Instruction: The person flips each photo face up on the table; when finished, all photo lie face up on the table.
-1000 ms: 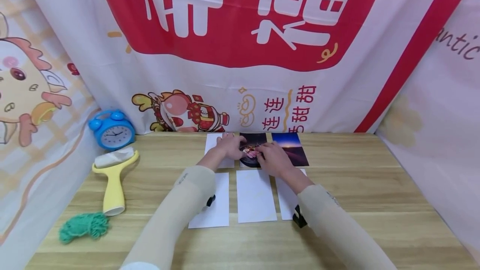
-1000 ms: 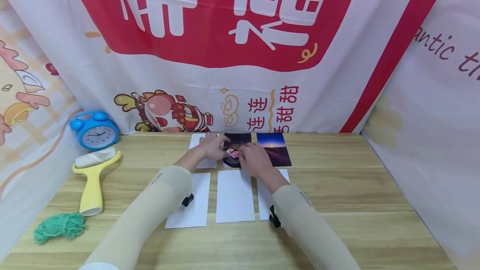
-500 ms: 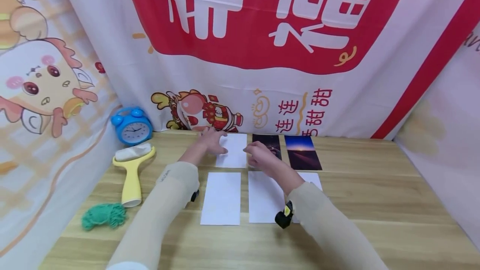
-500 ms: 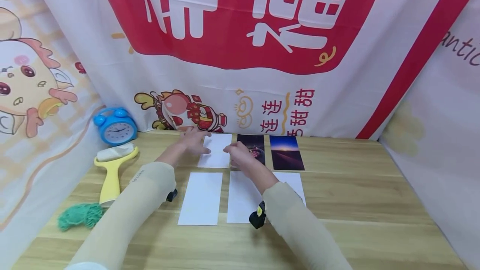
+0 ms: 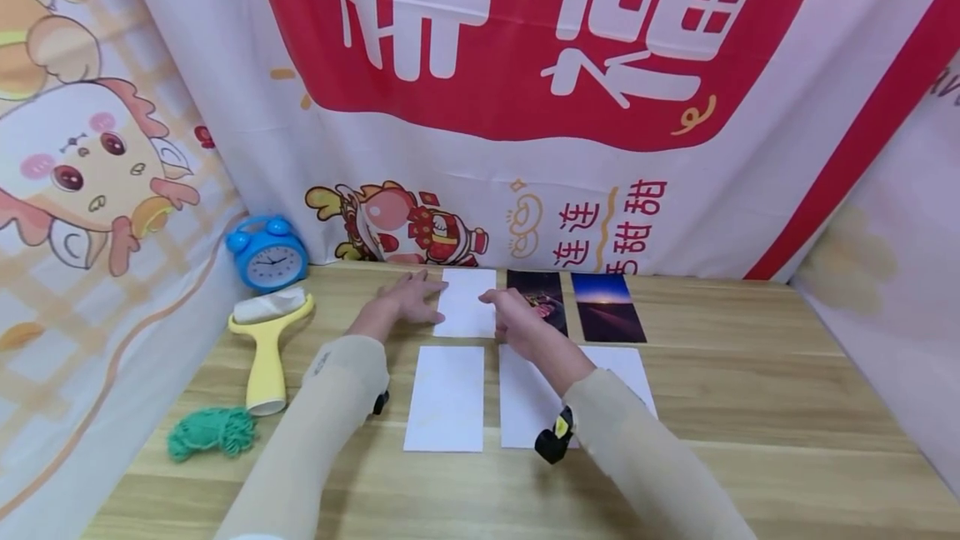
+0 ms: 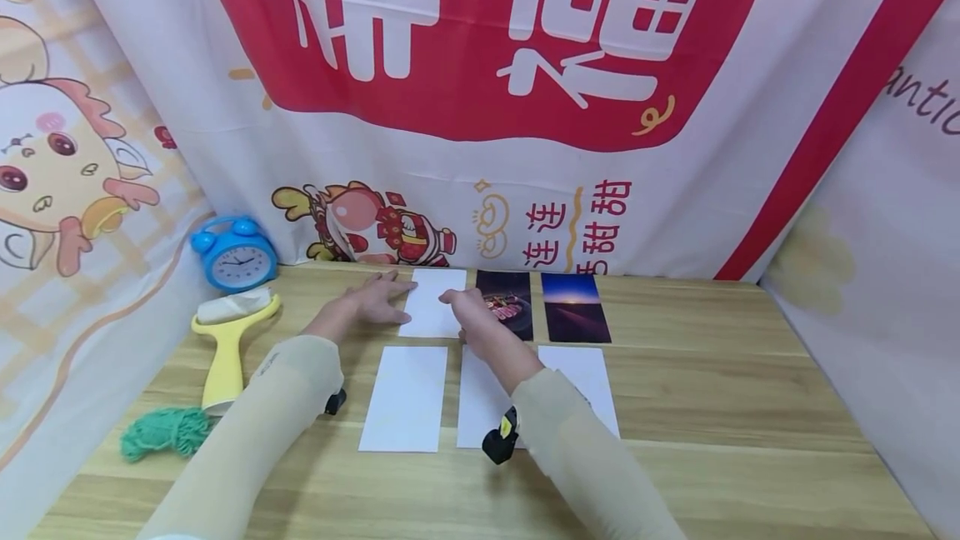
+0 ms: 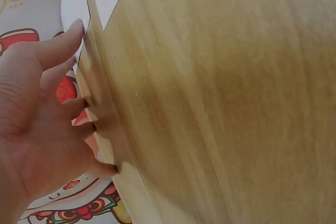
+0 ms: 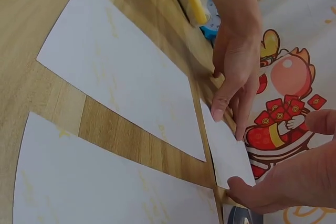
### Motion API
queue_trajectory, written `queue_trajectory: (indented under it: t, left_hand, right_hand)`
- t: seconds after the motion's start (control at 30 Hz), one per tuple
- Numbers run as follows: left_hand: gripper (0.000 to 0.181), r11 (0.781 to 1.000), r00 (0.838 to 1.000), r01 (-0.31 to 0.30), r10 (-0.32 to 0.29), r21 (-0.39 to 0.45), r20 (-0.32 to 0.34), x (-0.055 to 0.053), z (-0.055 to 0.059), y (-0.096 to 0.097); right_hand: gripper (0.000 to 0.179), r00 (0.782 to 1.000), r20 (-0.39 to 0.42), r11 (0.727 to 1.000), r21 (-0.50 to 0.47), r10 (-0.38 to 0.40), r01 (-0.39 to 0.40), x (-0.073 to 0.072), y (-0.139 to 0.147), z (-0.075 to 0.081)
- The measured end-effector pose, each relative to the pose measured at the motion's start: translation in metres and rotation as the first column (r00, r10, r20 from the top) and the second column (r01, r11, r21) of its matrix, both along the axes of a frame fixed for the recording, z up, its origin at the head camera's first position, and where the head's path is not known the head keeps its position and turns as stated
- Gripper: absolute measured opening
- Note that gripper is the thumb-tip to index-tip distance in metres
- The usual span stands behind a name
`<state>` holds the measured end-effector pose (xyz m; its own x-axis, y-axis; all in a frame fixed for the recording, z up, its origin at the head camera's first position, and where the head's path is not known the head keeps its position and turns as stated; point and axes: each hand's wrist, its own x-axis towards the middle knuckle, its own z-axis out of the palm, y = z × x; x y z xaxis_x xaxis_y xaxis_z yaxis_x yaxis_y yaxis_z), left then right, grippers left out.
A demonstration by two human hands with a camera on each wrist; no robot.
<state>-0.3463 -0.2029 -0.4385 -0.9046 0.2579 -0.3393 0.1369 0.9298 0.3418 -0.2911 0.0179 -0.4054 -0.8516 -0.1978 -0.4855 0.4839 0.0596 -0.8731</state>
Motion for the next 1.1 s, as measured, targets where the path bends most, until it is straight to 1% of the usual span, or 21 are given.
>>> queue_trajectory:
  t: [0.07,0.2,0.3,0.4,0.5,0.7,0.87,0.9,0.93,1.0,1.1]
  left_hand:
    - [0.074,1.0,1.0,-0.007,0.007,0.003,0.007,0.0,-0.001,-0.001]
    - [0.074,1.0,1.0,-0.025,0.025,0.001,-0.003,-0.002,-0.001,-0.002]
    - [0.074,0.999,0.999,-0.037,0.037,-0.007,-0.013,-0.002,0.0,-0.002]
    - [0.073,0.999,0.999,-0.039,0.039,-0.001,-0.012,-0.002,0.0,-0.001]
    - [0.073,0.999,0.999,-0.04,0.04,0.012,-0.015,0.0,-0.001,0.001]
    - [0.071,0.999,0.999,-0.04,0.041,0.016,-0.027,0.0,-0.004,0.0]
    - [0.071,0.999,0.999,-0.043,0.043,0.019,-0.026,0.0,-0.004,-0.001]
    - [0.071,0.999,0.999,-0.044,0.045,0.02,-0.024,0.0,-0.004,-0.001]
    - [0.072,0.999,0.999,-0.045,0.045,0.02,-0.022,0.0,-0.003,-0.001]
    - [0.072,0.999,0.999,-0.042,0.042,0.018,-0.021,-0.001,-0.003,-0.001]
    - [0.072,0.999,0.999,-0.033,0.033,0.022,-0.021,-0.001,-0.003,-0.001]
  right_hand:
    - [0.072,1.0,0.024,1.0,-0.02,-0.018,0.019,0.0,-0.001,-0.001]
    - [0.067,0.996,0.046,0.996,-0.056,-0.07,0.073,-0.001,-0.005,-0.001]
    - [0.06,0.992,0.042,0.988,-0.087,-0.122,0.125,-0.002,-0.008,-0.003]
    - [0.06,0.982,0.051,0.976,-0.117,-0.18,0.184,-0.002,-0.007,-0.007]
    - [0.059,0.977,0.062,0.971,-0.116,-0.204,0.21,-0.003,-0.005,-0.01]
    - [0.045,0.982,0.053,0.975,-0.123,-0.179,0.184,-0.003,-0.003,-0.013]
    - [0.007,0.988,-0.011,0.983,-0.104,-0.154,0.152,-0.003,-0.004,-0.016]
    - [0.005,0.989,-0.031,0.985,-0.097,-0.145,0.142,-0.003,-0.004,-0.018]
    - [0.009,0.991,-0.048,0.988,-0.091,-0.129,0.124,-0.002,-0.005,-0.019]
    - [0.008,0.992,-0.072,0.992,-0.079,-0.106,0.101,0.0,-0.006,-0.021]
    - [0.005,0.993,-0.08,0.994,-0.076,-0.082,0.075,0.003,-0.008,-0.027]
